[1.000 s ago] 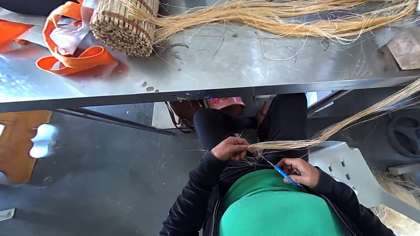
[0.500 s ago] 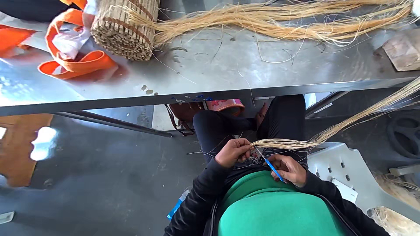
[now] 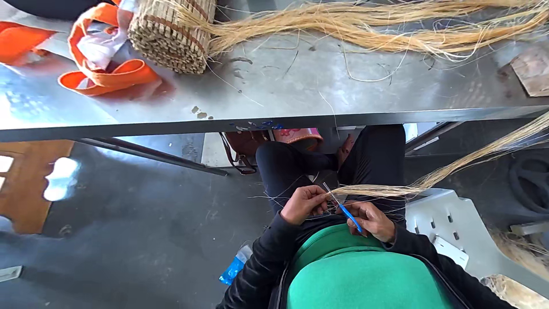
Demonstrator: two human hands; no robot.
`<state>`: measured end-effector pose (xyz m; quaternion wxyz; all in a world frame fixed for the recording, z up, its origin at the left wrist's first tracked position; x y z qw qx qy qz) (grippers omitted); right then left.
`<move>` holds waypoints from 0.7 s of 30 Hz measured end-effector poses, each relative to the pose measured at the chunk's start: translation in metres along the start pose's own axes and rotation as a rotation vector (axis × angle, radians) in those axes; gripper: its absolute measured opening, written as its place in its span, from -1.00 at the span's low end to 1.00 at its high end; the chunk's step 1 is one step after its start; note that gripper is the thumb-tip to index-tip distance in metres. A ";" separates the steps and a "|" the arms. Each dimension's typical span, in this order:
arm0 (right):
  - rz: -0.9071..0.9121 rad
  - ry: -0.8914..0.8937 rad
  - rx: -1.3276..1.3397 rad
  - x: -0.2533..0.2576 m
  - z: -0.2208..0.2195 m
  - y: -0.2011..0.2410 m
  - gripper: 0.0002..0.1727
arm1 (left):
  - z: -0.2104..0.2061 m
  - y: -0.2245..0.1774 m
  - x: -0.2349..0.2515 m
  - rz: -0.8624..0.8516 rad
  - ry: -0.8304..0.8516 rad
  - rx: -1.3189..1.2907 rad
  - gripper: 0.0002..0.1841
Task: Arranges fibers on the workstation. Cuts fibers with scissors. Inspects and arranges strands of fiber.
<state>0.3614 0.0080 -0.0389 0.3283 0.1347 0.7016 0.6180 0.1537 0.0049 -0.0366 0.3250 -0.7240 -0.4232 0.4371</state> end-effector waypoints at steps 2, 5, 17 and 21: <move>-0.007 0.009 0.022 0.001 -0.001 -0.001 -0.58 | 0.003 0.000 -0.002 0.001 0.014 -0.009 -0.84; -0.013 0.015 0.043 0.001 -0.001 -0.002 -0.59 | 0.007 0.000 -0.006 0.019 0.019 0.001 -0.84; -0.030 -0.009 -0.098 0.003 -0.005 0.001 -0.56 | -0.002 -0.003 -0.005 0.034 -0.086 0.013 -0.86; -0.019 -0.034 -0.079 0.003 -0.006 0.000 -0.63 | -0.003 -0.001 -0.005 0.029 -0.089 -0.004 -0.86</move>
Point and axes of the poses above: each hand's wrist, its own x-axis towards the middle knuckle, its own z-axis out of the back of the hand, y = z × x, the point moved 4 cm from there along x, towards the middle knuckle, and after that the axes turned 13 degrees about -x, right-handed, at the moved point
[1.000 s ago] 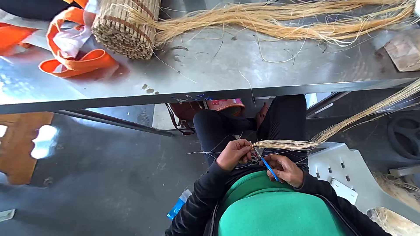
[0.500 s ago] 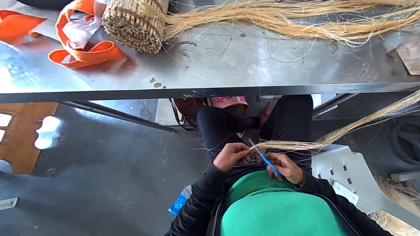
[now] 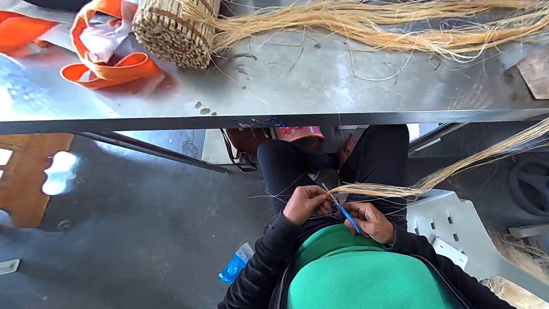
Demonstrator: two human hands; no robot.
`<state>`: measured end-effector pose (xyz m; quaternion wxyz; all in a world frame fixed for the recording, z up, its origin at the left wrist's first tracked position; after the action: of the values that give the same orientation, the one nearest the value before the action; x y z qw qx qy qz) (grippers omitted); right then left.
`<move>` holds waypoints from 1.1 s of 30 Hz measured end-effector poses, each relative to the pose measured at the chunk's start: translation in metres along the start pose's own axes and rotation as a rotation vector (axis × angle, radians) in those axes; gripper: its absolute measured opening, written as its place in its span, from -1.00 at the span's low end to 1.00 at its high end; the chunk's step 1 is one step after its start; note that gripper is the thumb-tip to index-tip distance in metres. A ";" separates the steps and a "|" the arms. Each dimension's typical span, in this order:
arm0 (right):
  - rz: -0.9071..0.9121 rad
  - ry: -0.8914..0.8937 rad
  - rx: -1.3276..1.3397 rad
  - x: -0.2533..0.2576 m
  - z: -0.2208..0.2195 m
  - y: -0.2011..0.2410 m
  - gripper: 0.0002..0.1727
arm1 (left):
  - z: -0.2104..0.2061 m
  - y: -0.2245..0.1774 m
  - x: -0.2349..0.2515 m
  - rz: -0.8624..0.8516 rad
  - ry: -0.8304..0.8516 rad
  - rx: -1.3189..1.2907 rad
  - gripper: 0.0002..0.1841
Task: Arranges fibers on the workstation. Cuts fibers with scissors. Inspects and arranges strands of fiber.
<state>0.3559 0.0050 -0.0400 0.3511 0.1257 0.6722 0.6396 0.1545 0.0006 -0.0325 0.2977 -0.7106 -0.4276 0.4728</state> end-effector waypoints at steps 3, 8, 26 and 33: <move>0.020 -0.017 -0.026 0.000 0.000 -0.002 -0.67 | 0.001 0.001 0.000 -0.012 -0.011 -0.014 -0.86; 0.023 -0.044 -0.033 0.000 -0.001 -0.004 -0.73 | 0.004 0.004 0.001 -0.049 -0.031 -0.034 -0.85; -0.030 -0.019 0.083 -0.001 0.005 -0.004 -0.70 | 0.007 0.006 0.003 -0.071 -0.001 -0.027 -0.85; 0.128 0.167 -0.276 -0.027 0.025 0.035 -0.53 | 0.035 0.001 0.008 -0.025 -0.076 -0.153 -0.77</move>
<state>0.3814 0.0124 0.0036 0.2663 0.0652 0.5955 0.7551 0.1236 0.0077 -0.0499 0.2320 -0.7074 -0.4822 0.4618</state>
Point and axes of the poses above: each hand's wrist, its own x-axis towards the middle knuckle, its own z-axis out of the back of the hand, y = z × x, the point moved 4 cm from there along x, towards the middle knuckle, and after that the axes turned 13 degrees about -x, right-handed, at the moved point
